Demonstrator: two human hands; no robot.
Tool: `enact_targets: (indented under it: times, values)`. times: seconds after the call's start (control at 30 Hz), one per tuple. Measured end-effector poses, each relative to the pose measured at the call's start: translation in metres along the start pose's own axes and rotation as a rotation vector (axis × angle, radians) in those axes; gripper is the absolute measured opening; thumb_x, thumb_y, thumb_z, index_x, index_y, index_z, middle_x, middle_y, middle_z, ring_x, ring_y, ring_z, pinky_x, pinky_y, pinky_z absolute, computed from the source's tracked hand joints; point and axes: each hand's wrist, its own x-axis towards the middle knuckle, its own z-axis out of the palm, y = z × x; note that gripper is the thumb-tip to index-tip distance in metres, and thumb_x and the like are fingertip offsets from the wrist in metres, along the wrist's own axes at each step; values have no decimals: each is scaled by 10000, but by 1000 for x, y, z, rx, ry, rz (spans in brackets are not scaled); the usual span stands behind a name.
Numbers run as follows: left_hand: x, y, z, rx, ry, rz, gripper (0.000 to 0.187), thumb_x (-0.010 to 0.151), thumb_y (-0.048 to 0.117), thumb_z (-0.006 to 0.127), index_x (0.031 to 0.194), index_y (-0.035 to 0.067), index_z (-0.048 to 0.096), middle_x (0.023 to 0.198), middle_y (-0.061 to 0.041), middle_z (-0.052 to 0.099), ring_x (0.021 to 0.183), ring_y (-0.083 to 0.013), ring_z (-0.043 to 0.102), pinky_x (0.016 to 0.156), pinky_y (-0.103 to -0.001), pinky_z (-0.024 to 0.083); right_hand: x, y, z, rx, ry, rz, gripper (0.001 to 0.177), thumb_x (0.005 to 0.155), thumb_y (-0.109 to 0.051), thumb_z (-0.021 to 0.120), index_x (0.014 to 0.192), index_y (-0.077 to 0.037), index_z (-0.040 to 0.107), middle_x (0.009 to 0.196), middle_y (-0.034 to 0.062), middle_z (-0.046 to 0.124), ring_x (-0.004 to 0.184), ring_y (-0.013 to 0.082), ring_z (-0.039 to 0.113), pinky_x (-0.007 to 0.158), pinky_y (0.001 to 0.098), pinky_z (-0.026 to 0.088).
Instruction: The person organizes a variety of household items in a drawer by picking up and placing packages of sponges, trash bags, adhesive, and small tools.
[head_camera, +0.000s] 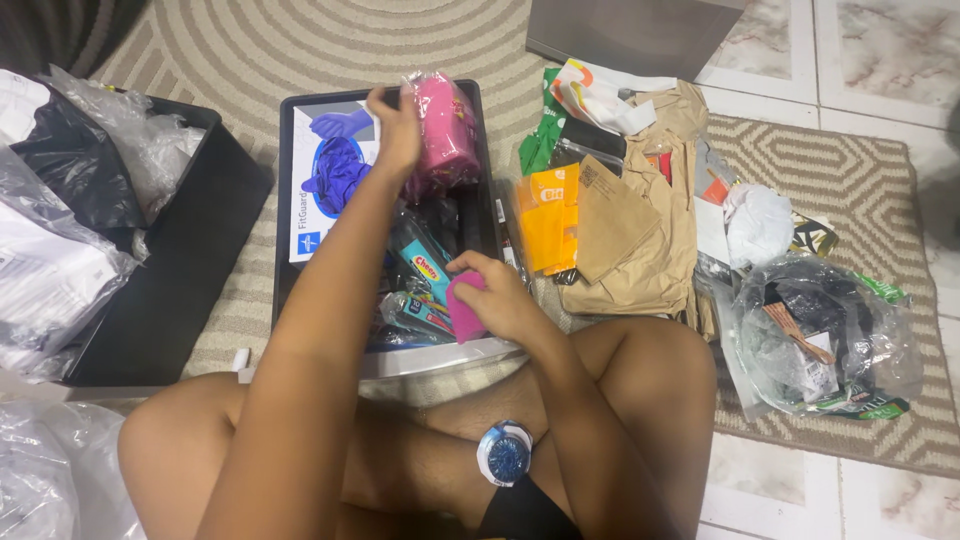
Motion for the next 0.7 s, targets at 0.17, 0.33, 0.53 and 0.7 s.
enact_targets:
  times: [0.17,0.33,0.53,0.7]
  values:
    - [-1,-27,-11,239,-106,-122,396,954,177,523,1305,49,654,1124,-232,760,1096,-349,745,974,-398,554,-1,-1,1,24,10,4,308,868,-123,659,1162,-36,679,992,127,757,904,196,729,814,322,567]
    - [7,17,-17,851,-645,-195,414,676,116,891,1022,-32,719,1088,-251,728,1056,-369,733,919,-405,561,-2,-3,1,37,1,27,319,870,-120,661,1178,-41,673,937,124,750,864,192,729,782,322,570]
    - [12,-48,19,946,-525,-15,503,737,94,836,1184,-64,665,1340,-390,497,1141,-503,608,941,-469,532,-1,-1,0,55,-7,8,318,871,-111,658,1181,-40,661,936,123,751,869,188,732,778,318,568]
    - [-2,-73,31,1004,-474,55,597,815,123,786,1290,-59,474,1323,-353,537,1219,-522,577,1004,-488,508,-2,0,0,46,-17,12,316,869,-113,660,1177,-41,655,937,118,756,865,186,739,775,311,572]
